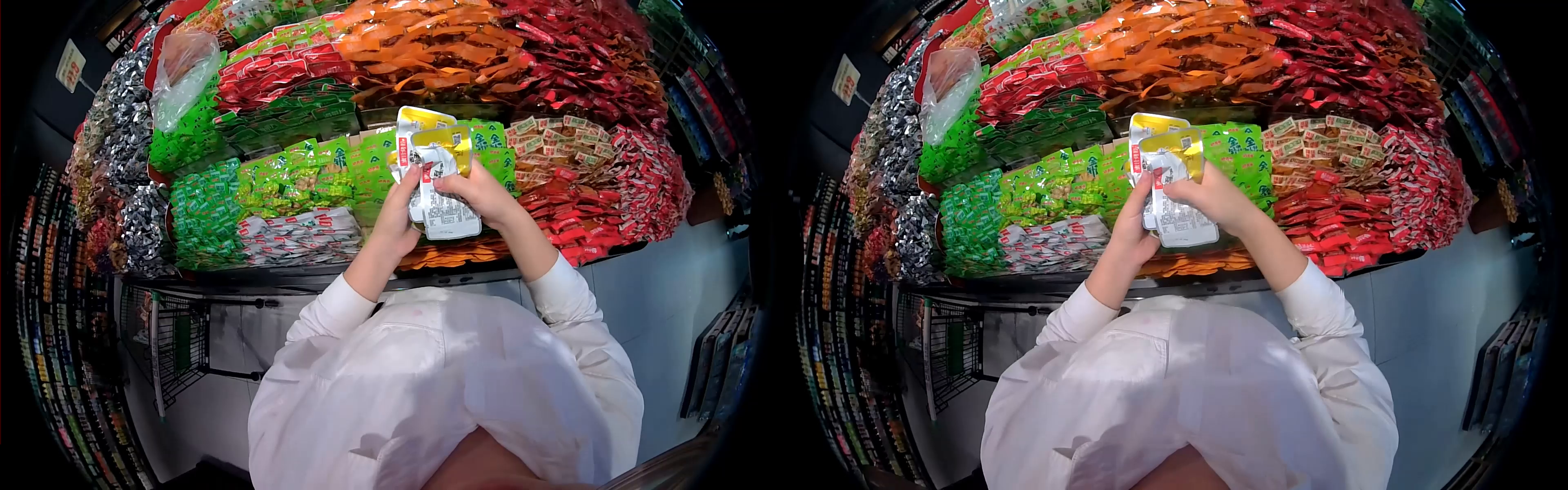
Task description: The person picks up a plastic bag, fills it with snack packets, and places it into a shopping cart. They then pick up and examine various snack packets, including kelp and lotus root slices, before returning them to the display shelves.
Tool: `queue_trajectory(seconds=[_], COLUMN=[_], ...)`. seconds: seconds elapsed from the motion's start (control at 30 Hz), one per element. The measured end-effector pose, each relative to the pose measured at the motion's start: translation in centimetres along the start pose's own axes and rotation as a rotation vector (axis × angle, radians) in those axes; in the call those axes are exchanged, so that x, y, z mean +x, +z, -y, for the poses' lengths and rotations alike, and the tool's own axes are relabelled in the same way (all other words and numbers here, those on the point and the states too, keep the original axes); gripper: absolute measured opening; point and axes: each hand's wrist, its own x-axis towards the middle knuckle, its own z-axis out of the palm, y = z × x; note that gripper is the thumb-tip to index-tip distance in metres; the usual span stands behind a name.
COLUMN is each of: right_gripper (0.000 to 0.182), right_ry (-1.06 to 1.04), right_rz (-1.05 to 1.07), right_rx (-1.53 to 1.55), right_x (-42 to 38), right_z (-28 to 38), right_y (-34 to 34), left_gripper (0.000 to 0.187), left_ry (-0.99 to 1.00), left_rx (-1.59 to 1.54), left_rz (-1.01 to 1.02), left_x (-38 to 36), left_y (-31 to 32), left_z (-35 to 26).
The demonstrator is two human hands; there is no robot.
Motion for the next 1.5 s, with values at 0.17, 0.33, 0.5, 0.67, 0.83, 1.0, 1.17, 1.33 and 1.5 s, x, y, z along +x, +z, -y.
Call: queue_trajectory(seconds=[0.17, 0.33, 0.5, 0.67, 0.83, 1.0, 1.17, 1.33, 1.5], right_gripper=[0.046, 0.038, 0.031, 0.031, 0.033, 0.046, 0.056, 0.045, 0.037], right_ry=[-0.010, -0.022, -0.005, 0.032, 0.020, -0.011, 0.007, -0.086, 0.002], right_rz=[0.020, 0.047, -0.014, 0.046, 0.092, 0.275, 0.322, 0.259, 0.283], right_rx=[0.281, 0.317, 0.194, 0.161, 0.116, 0.090, 0.272, 0.343, 0.239], right_x=[-0.9, -0.9, -0.7, 1.9, 6.4, 10.9, 14.9, 19.3, 23.9], right_z=[0.5, -0.4, -0.8, -1.5, -4.8, -5.7, -6.2, -4.1, -6.5], right_y=[1.3, 3.1, 7.2, 14.9, 27.2, 40.4, 47.9, 49.5, 51.1], left_gripper=[0.041, 0.038, 0.038, 0.035, 0.041, 0.041, 0.041, 0.053, 0.068], left_ry=[0.038, 0.095, 0.032, 0.112, 0.112, 0.209, 0.324, 0.426, 0.497], left_rx=[-0.112, 0.034, -0.032, -0.022, 0.066, 0.136, -0.040, 0.067, 0.234], left_rz=[0.035, 0.080, 0.100, 0.000, -0.078, -0.124, -0.135, -0.092, -0.023], left_x=[-1.8, -4.3, -6.3, -10.5, -17.5, -24.8, -28.6, -29.1, -29.3], left_y=[-0.4, -2.0, -4.0, -8.4, -15.8, -22.3, -27.2, -32.0, -32.5], left_z=[0.0, -1.3, -3.5, -8.8, -18.2, -27.8, -33.1, -36.9, -40.2])
